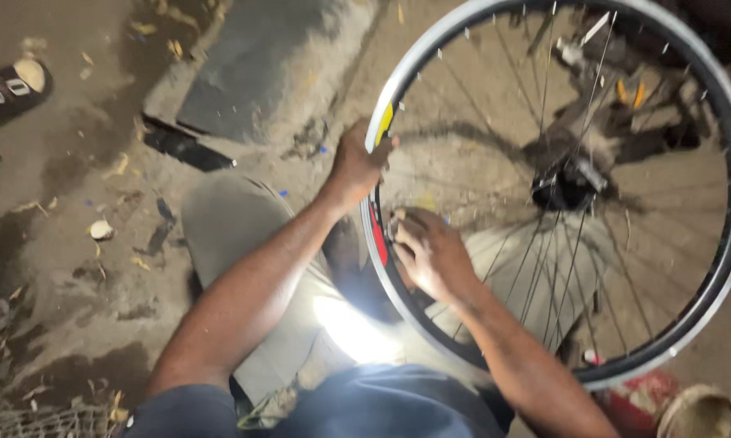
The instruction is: The person is sitting on the ground and using a spoke wrench to tighten the spokes of a bicycle wheel. They rotate the wheel periodically to access different sections while continuing to adjust the spokes.
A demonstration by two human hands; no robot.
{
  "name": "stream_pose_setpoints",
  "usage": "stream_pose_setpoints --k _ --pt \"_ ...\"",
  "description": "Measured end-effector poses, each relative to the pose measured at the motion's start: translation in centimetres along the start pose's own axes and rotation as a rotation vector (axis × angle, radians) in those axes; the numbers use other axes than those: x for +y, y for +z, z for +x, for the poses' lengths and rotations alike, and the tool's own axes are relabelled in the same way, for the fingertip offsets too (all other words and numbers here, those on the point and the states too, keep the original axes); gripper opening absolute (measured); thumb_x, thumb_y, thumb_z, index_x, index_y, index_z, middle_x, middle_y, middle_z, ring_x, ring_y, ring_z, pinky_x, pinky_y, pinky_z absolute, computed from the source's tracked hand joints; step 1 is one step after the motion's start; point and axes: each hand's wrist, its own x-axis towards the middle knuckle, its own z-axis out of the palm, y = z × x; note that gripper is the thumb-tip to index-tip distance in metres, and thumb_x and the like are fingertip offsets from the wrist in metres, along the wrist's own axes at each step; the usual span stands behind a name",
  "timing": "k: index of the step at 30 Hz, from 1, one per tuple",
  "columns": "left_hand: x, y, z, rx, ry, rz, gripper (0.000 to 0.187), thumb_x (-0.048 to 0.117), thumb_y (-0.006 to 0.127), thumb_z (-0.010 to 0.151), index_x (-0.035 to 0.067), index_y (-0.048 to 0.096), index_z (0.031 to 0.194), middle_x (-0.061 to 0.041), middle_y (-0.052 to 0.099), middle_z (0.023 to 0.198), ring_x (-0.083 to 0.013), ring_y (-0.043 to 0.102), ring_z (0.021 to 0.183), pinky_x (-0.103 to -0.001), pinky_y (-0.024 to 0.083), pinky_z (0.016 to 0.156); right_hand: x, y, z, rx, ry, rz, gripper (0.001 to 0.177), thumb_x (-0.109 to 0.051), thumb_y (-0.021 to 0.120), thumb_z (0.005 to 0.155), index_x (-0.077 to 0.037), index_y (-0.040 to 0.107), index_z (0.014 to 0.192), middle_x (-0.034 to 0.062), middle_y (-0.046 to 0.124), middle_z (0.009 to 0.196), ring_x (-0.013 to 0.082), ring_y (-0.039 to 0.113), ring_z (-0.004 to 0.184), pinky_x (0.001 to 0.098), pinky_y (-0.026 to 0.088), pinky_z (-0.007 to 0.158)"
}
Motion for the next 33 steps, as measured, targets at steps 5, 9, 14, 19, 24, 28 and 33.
stream_pose_setpoints --k 5,9,14,19,24,28,33 --pt "-0.6 -0.2 0.7 -0.011 0.109 0.034 0.022 0.016 0.072 0.099 0.001 0.062 0.111 -0.002 0.061 0.071 -0.0089 0.059 0.056 -0.028 0.052 0.046 0.4 -4.3 -1.5 0.168 0.014 -0.064 0.024 -0.013 0.079 0.091 -0.006 0.061 0.105 0.0141 0.068 0.121 0.0339 0.067 0.109 0.0423 0.057 0.089" --pt "0.0 -0.4 0.5 -0.047 0.12 -0.075 0.025 0.012 0.07 0.096 0.0 0.057 0.114 -0.001 0.062 0.073 -0.0097 0.061 0.053 -0.028 0.052 0.041 0.2 -5.4 -2.2 -0.14 0.062 -0.022 0.033 -0.015 0.081 0.089 -0.006 0.069 0.118 0.0091 0.068 0.103 0.0268 0.068 0.095 0.0414 0.054 0.081" --pt "0.4 -0.4 0.2 -0.078 0.077 -0.027 0.021 0.015 0.07 0.101 -0.003 0.059 0.105 -0.003 0.059 0.067 -0.0109 0.06 0.051 -0.028 0.052 0.043 -0.3 -5.8 -1.4 -0.122 -0.111 -0.093 0.029 -0.018 0.079 0.084 -0.011 0.072 0.111 0.0097 0.067 0.102 0.0298 0.063 0.096 0.0447 0.051 0.087" --pt "0.6 -0.5 0.5 -0.069 0.102 0.034 0.02 0.018 0.07 0.1 0.0 0.063 0.099 0.0 0.06 0.064 -0.009 0.062 0.05 -0.026 0.052 0.043 0.2 -3.5 -1.2 -0.253 -0.092 0.009 0.027 -0.015 0.077 0.091 -0.008 0.067 0.115 0.0088 0.067 0.104 0.0283 0.064 0.096 0.0451 0.048 0.085" --pt "0.1 -1.6 0.9 -0.067 0.128 -0.05 0.021 0.016 0.072 0.099 -0.001 0.06 0.097 -0.001 0.057 0.066 -0.0106 0.062 0.052 -0.028 0.053 0.043 0.9 -2.3 -2.5 -0.088 -0.222 0.066 0.034 -0.015 0.08 0.092 -0.006 0.058 0.117 0.0105 0.065 0.115 0.0298 0.065 0.107 0.0462 0.049 0.096" --pt "-2.2 -1.3 1.3 -0.086 0.036 0.019 0.023 0.018 0.073 0.103 -0.002 0.061 0.096 -0.003 0.059 0.066 -0.0123 0.061 0.052 -0.027 0.05 0.045 1.2 -0.9 -3.8 -0.065 -0.184 -0.092 0.035 -0.018 0.082 0.09 -0.006 0.058 0.112 0.0126 0.068 0.12 0.0297 0.066 0.109 0.0477 0.05 0.101" --pt "-0.4 -0.8 0.8 -0.089 0.017 -0.182 0.029 0.001 0.053 0.091 0.01 0.059 0.118 0.004 0.061 0.085 0.0 0.071 0.085 -0.024 0.043 0.045 3.5 1.4 -5.2 0.174 -0.358 -0.132 0.032 -0.017 0.081 0.081 -0.007 0.064 0.106 0.0139 0.068 0.115 0.0337 0.066 0.105 0.0508 0.05 0.094"
